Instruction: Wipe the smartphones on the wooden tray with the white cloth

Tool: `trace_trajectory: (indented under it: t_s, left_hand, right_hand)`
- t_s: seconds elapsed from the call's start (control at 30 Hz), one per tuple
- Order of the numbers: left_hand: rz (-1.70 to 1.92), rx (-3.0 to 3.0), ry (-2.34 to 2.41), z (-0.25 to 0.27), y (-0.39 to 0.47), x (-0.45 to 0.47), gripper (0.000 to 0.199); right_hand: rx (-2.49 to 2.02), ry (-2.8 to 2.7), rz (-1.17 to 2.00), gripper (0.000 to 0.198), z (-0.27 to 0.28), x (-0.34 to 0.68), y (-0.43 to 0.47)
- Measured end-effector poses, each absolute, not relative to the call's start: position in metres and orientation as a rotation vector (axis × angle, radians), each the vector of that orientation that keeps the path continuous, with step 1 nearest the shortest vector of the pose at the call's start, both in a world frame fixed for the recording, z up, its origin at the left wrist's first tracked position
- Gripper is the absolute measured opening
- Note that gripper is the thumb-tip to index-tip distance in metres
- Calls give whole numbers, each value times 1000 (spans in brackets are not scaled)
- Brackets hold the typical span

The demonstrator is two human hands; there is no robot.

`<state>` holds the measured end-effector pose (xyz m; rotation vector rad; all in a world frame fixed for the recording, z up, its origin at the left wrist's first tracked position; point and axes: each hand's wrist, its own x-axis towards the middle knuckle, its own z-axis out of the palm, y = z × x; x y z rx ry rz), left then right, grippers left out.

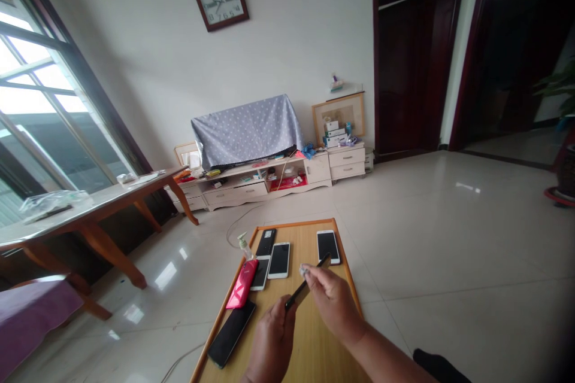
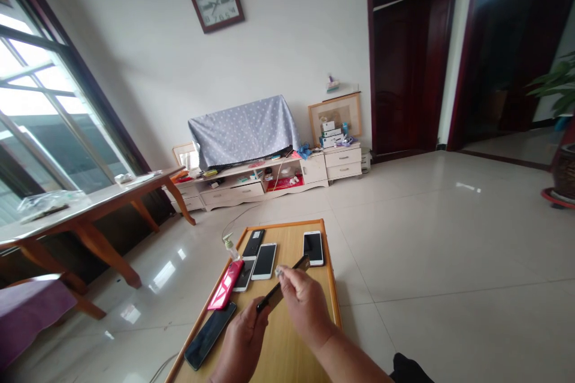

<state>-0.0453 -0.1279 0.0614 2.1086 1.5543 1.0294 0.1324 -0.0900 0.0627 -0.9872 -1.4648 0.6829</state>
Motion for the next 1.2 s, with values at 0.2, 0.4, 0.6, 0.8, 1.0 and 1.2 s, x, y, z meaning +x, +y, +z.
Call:
trace_trajectory:
  t_s: [0.2, 0.4, 0.6, 0.8, 1.0, 1.2]
  left_hand:
    - [1008, 2077, 1589, 62, -132, -46, 30]
    - [1047, 1952, 1467, 61, -130, -44, 31]
    - [989, 1716, 1499, 64, -132, -46, 38]
    - [1067, 1450, 1398, 63, -135, -39, 44]
    - [1115, 1240, 1321, 72, -130, -37, 49]
    - [1172, 1148, 1185, 75, -124, -37, 45]
  right_hand:
    - [-1087, -1363, 616, 33, 60, 146, -74]
    - [-959, -1691, 670, 30, 60, 112, -112]
    - [-1021, -1344, 598, 35, 64, 146, -74]
    - [-1092, -1197, 571, 32, 52, 171, -53]
    - [-1214, -1467, 96, 22, 56, 164, -67]
    - [-966, -1897, -12, 27, 68, 123, -109]
